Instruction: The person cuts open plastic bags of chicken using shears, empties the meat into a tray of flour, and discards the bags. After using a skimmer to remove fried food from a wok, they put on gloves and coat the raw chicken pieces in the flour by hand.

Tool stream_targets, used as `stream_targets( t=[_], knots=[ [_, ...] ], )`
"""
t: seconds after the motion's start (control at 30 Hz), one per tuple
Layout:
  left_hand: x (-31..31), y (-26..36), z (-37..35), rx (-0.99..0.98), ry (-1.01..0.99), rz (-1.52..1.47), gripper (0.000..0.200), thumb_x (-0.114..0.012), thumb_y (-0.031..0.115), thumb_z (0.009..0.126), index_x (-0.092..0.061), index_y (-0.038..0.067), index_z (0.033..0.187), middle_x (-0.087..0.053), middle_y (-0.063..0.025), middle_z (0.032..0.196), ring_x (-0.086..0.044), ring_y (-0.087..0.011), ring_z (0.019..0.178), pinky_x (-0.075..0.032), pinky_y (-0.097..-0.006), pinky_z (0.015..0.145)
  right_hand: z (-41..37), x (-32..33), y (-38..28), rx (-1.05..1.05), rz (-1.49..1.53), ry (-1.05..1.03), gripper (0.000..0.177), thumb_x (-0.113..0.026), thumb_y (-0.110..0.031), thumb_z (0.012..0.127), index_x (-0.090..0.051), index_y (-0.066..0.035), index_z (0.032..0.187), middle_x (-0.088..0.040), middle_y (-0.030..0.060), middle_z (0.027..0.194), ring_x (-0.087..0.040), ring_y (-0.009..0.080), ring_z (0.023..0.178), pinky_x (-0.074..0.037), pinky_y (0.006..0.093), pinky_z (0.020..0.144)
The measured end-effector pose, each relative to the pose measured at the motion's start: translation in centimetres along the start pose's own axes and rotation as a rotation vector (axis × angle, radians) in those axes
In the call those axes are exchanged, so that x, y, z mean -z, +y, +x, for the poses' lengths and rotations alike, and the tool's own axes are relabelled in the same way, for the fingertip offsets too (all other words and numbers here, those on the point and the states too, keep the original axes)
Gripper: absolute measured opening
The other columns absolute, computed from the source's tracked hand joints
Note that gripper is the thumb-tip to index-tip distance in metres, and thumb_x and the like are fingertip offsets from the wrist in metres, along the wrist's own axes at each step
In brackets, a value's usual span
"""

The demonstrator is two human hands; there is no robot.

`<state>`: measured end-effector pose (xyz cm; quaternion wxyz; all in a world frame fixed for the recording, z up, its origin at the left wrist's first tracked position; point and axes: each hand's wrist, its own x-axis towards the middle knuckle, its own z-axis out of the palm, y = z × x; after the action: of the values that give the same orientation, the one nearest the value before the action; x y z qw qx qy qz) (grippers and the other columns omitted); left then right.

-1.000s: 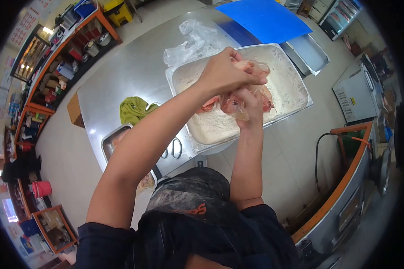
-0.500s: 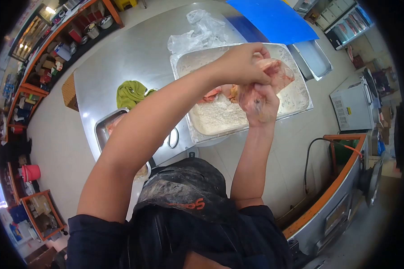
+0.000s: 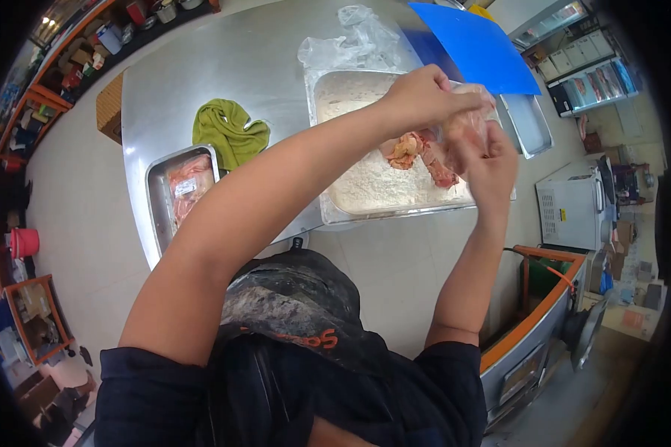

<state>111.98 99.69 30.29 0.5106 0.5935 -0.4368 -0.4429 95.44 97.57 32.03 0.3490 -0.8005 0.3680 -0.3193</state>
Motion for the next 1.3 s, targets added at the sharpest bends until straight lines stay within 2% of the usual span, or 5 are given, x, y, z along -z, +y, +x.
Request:
stream_targets(
  t=[0.6,0.73,1.0,1.1,1.3],
  knots=[
    [22.9,-5.4,-17.7,-0.053,0.340,0.223,0.039,-0.064,0.037,0.085,-0.064,0.003,0.104,-0.064,-0.0075,0.102,-0.060,-0.0165,0.094,-0.048,-0.0292,0.079,9.3,7.6,-1.4,0.358,-0.334,0.382,0.023,-0.068,-0.019,0.084,-0.070,0.000,0.096,-0.071,0.0122,0.085,-0.067,0.0138,0.077,-0.049,0.0261,0.071],
    [28.0,-6.5,-24.7,0.021,0.454,0.150,0.033,-0.060,0.033,0.089,-0.060,0.008,0.110,-0.062,-0.0016,0.108,-0.056,-0.0111,0.095,-0.046,-0.0277,0.080,9.6,7.8,-4.0,0.317,-1.044,0.349,0.025,-0.063,-0.030,0.087,-0.071,-0.008,0.093,-0.069,0.0147,0.083,-0.067,0.0269,0.076,-0.050,0.0340,0.070],
    [30.4,-10.0,-33.7,0.141,0.463,-0.047,0.030,-0.061,0.029,0.088,-0.060,0.008,0.110,-0.063,-0.0035,0.107,-0.058,-0.0104,0.093,-0.047,-0.0272,0.078,5.9,2.6,-12.7,0.307,-0.724,1.003,0.030,-0.056,-0.028,0.089,-0.067,0.000,0.089,-0.068,0.0141,0.087,-0.065,0.0243,0.074,-0.049,0.0345,0.067],
    [27.9,-12.4,-34.7,0.017,0.368,0.008,0.038,-0.064,0.026,0.087,-0.055,0.004,0.117,-0.057,-0.0085,0.116,-0.057,-0.0162,0.100,-0.048,-0.0323,0.084,2.6,-5.8,-8.9,0.160,0.469,0.476,0.022,-0.048,-0.022,0.094,-0.060,-0.004,0.093,-0.063,0.0105,0.092,-0.062,0.0218,0.079,-0.048,0.0324,0.061],
    [25.4,-13.6,-34.9,-0.157,0.452,-0.399,0.099,-0.078,0.039,0.071,-0.018,0.002,0.140,-0.045,-0.0205,0.127,-0.052,-0.0274,0.111,-0.047,-0.0377,0.091,-11.6,-30.9,-11.5,-0.205,1.116,0.066,0.022,-0.044,-0.031,0.099,-0.051,-0.009,0.100,-0.057,0.0008,0.088,-0.055,0.0107,0.076,-0.045,0.0268,0.058]
  ],
)
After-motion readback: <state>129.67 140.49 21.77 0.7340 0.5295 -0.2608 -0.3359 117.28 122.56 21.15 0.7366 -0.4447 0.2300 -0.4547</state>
